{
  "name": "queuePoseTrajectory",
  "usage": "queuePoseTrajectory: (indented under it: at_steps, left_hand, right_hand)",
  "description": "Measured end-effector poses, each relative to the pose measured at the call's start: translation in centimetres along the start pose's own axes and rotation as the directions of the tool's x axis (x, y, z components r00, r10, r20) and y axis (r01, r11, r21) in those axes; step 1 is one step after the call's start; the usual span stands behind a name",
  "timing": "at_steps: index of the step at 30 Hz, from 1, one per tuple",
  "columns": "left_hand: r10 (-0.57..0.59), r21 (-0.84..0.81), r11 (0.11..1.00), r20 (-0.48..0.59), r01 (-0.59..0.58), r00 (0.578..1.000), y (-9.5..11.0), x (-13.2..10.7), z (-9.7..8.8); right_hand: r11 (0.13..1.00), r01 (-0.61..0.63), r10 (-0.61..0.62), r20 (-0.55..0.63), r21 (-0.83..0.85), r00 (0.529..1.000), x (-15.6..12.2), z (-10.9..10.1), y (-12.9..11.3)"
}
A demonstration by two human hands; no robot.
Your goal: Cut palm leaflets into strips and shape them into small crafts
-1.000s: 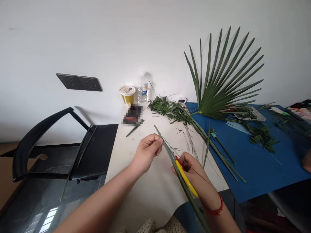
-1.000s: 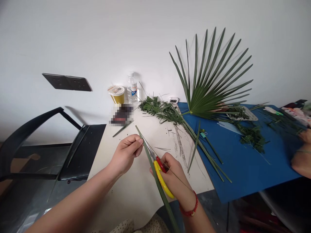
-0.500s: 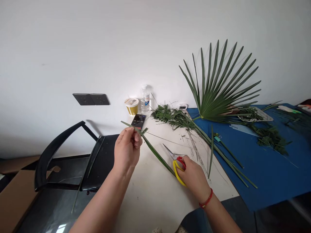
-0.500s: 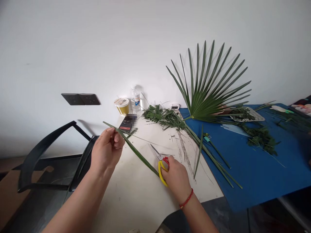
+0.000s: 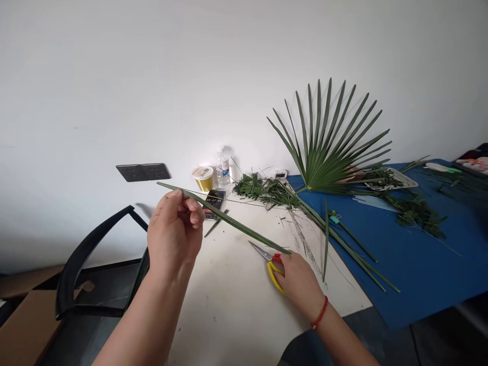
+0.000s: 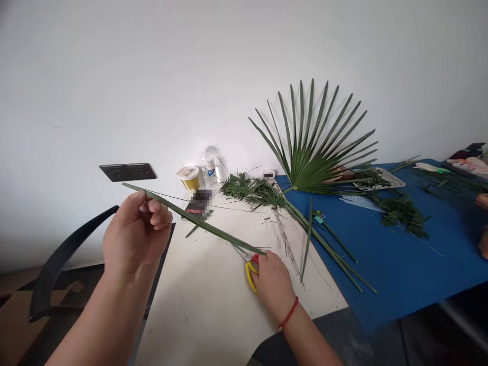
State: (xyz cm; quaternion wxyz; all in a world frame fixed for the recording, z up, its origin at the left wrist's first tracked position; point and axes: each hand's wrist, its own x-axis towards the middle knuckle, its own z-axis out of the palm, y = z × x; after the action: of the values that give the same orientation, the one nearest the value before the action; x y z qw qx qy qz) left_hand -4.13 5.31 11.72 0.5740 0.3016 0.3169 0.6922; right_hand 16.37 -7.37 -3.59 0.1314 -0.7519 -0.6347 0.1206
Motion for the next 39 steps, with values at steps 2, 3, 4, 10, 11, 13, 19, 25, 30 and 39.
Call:
queuePoseTrajectory:
  at_steps: [2, 3, 4, 10, 11, 13, 19, 25, 30, 39]
  left_hand:
    - [0.028, 0.0, 1.0, 0.011, -0.028, 1.0, 0.2, -0.3, 0.4]
    - [0.041, -0.002, 0.999, 0.017, -0.041, 0.999, 0.3, -0.5, 0.6]
    - [0.051, -0.004, 0.999, 0.023, -0.051, 0.998, 0.3, -0.8, 0.7]
    - [0.056, -0.028, 0.998, 0.042, -0.055, 0.998, -0.9, -3.2, 0.6]
    - [0.049, -0.019, 0.999, 0.053, -0.048, 0.997, -1.4, -3.8, 0.4]
    - [0.023, 0.019, 1.0, 0.072, -0.024, 0.997, -2.4, -4.9, -0.2]
    - [-0.163, 0.18, 0.973, 0.085, 0.146, 0.983, -5.5, -7.4, -3.9]
    - [-0.346, 0.627, 0.756, 0.141, 0.187, 0.927, -7.6, -9.7, -8.3]
    - [0.09, 0.721, 0.523, 0.484, -0.455, 0.87, -7.6, -8.6, -8.1]
    - [-0.2, 0.821, 0.507, 0.408, -0.262, 0.891, -10.3, -3.5, -5.9]
  right_hand:
    - [1.0, 0.011, -0.011, -0.028, -0.014, 1.0, -0.3, -0.5, -0.3]
    - [1.0, 0.013, -0.014, -0.054, -0.012, 0.998, -0.6, -0.9, -0.5]
    - [1.0, 0.021, -0.019, -0.085, 0.014, 0.996, -0.9, -1.3, -0.8]
    - [0.459, 0.009, -0.099, 0.041, 0.889, 0.994, -2.0, -3.2, -4.8]
    - [0.235, -0.03, -0.107, 0.057, 0.972, 0.993, -1.6, -3.4, -5.6]
    - [-0.106, -0.045, -0.082, 0.036, 0.993, 0.996, -0.4, -3.7, -7.0]
    - [-0.353, 0.015, 0.203, 0.062, 0.935, 0.977, 3.0, -2.7, -8.0]
    - [-0.07, 0.061, 0.337, -0.034, 0.996, 0.941, 4.4, -1.6, -5.5]
    - [0.036, 0.044, 0.309, -0.053, 0.998, 0.95, 5.7, -2.1, -4.4]
    - [0.147, 0.056, 0.211, -0.086, 0.988, 0.974, 7.2, -2.2, -2.8]
